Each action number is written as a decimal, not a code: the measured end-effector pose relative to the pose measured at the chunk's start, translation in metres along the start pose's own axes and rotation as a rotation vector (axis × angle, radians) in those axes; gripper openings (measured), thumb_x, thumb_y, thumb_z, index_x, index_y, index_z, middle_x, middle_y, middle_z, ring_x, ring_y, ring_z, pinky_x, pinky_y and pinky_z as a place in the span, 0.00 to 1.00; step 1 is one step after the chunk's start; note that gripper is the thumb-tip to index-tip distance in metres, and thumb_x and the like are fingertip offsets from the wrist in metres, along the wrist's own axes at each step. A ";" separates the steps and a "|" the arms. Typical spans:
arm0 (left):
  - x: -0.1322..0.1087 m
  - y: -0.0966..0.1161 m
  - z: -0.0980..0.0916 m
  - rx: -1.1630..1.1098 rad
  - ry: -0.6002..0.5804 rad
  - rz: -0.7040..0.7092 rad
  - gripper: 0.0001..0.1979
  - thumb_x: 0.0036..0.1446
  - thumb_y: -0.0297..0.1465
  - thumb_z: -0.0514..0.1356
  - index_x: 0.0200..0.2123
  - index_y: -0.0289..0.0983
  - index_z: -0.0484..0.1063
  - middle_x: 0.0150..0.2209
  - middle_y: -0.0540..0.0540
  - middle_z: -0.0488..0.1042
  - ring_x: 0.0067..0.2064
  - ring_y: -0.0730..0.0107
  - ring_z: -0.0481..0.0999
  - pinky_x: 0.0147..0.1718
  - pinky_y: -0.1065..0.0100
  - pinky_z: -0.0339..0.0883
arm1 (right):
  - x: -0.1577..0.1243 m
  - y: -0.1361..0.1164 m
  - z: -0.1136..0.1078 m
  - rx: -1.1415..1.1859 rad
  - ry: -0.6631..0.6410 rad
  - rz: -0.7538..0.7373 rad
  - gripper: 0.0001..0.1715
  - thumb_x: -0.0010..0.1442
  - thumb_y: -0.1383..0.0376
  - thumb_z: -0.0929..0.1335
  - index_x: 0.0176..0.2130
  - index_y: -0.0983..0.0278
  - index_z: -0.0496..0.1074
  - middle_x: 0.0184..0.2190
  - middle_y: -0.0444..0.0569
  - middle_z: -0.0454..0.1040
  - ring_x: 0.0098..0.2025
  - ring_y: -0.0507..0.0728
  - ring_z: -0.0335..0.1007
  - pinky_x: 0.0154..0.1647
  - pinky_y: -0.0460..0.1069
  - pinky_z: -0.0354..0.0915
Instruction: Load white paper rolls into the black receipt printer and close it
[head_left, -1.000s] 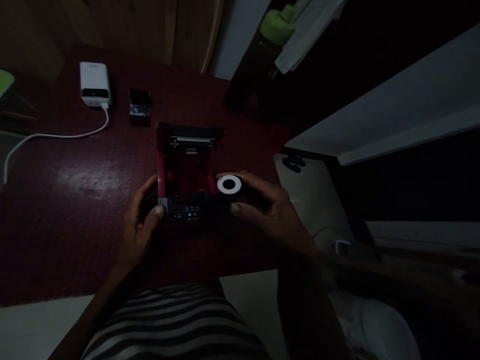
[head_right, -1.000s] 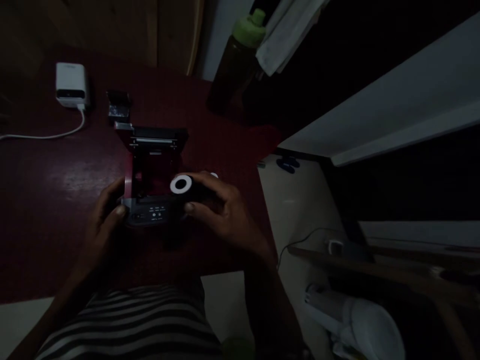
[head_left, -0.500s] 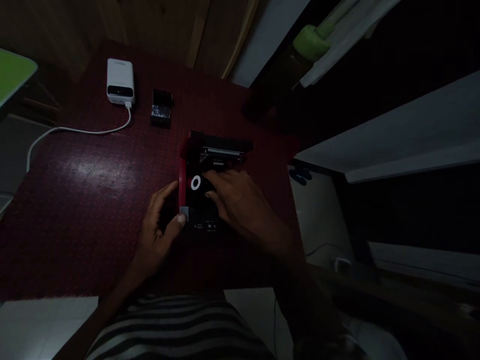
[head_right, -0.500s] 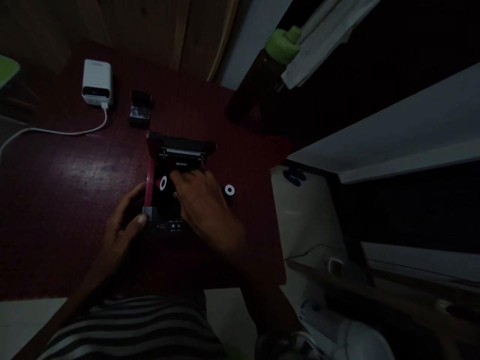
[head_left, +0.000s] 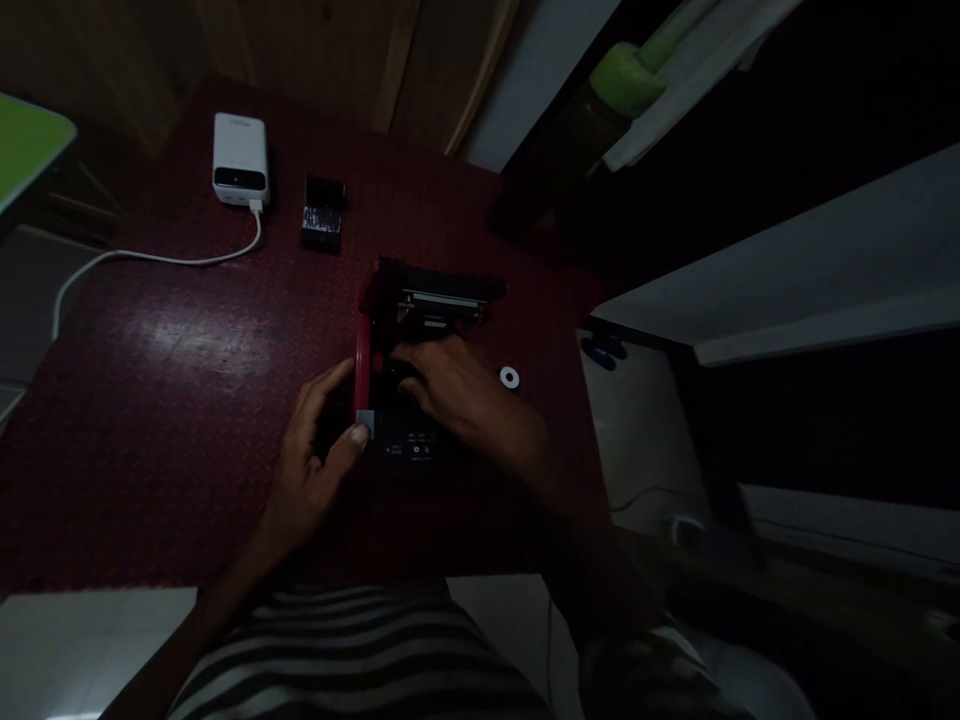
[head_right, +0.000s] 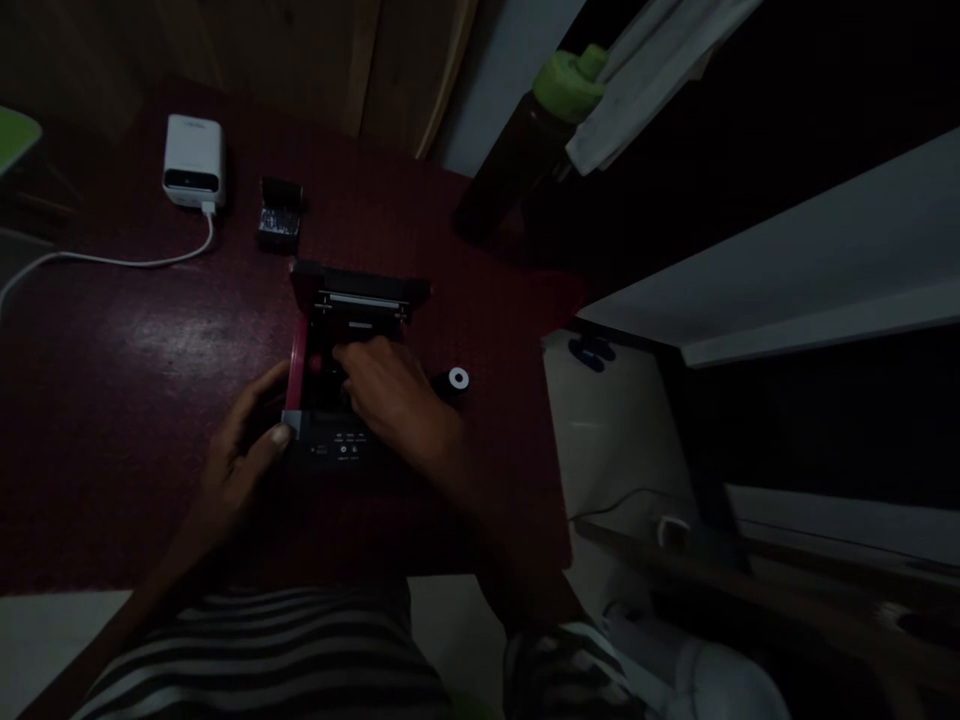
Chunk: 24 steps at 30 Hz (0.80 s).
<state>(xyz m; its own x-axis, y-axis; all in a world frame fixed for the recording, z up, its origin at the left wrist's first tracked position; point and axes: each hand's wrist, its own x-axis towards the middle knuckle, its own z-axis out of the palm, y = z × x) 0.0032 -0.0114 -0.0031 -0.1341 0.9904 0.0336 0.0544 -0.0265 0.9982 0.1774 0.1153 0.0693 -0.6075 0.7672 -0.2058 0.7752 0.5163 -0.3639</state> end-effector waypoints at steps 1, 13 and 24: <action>0.000 0.000 0.000 -0.001 -0.001 -0.003 0.30 0.76 0.46 0.63 0.75 0.45 0.69 0.74 0.41 0.71 0.75 0.48 0.70 0.76 0.46 0.60 | -0.001 0.002 0.001 0.037 0.011 -0.006 0.16 0.69 0.78 0.73 0.48 0.59 0.84 0.43 0.50 0.87 0.46 0.61 0.84 0.47 0.52 0.72; 0.019 0.025 -0.009 0.037 0.091 -0.055 0.28 0.72 0.49 0.66 0.70 0.49 0.76 0.71 0.44 0.77 0.72 0.44 0.75 0.72 0.43 0.69 | -0.064 0.015 -0.007 0.352 0.191 -0.290 0.18 0.78 0.70 0.67 0.58 0.58 0.83 0.54 0.51 0.88 0.58 0.62 0.82 0.61 0.60 0.78; 0.109 0.070 0.024 0.047 0.153 0.150 0.18 0.76 0.49 0.64 0.48 0.40 0.84 0.42 0.51 0.80 0.50 0.63 0.80 0.60 0.57 0.73 | -0.084 0.014 0.020 0.290 0.467 -0.370 0.11 0.78 0.68 0.70 0.53 0.61 0.83 0.49 0.52 0.88 0.52 0.60 0.85 0.59 0.60 0.80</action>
<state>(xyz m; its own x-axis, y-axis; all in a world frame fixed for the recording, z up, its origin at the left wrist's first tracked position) 0.0156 0.0984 0.0689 -0.2694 0.9436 0.1924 0.1308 -0.1621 0.9781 0.2355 0.0504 0.0635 -0.6354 0.6771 0.3712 0.4124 0.7040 -0.5782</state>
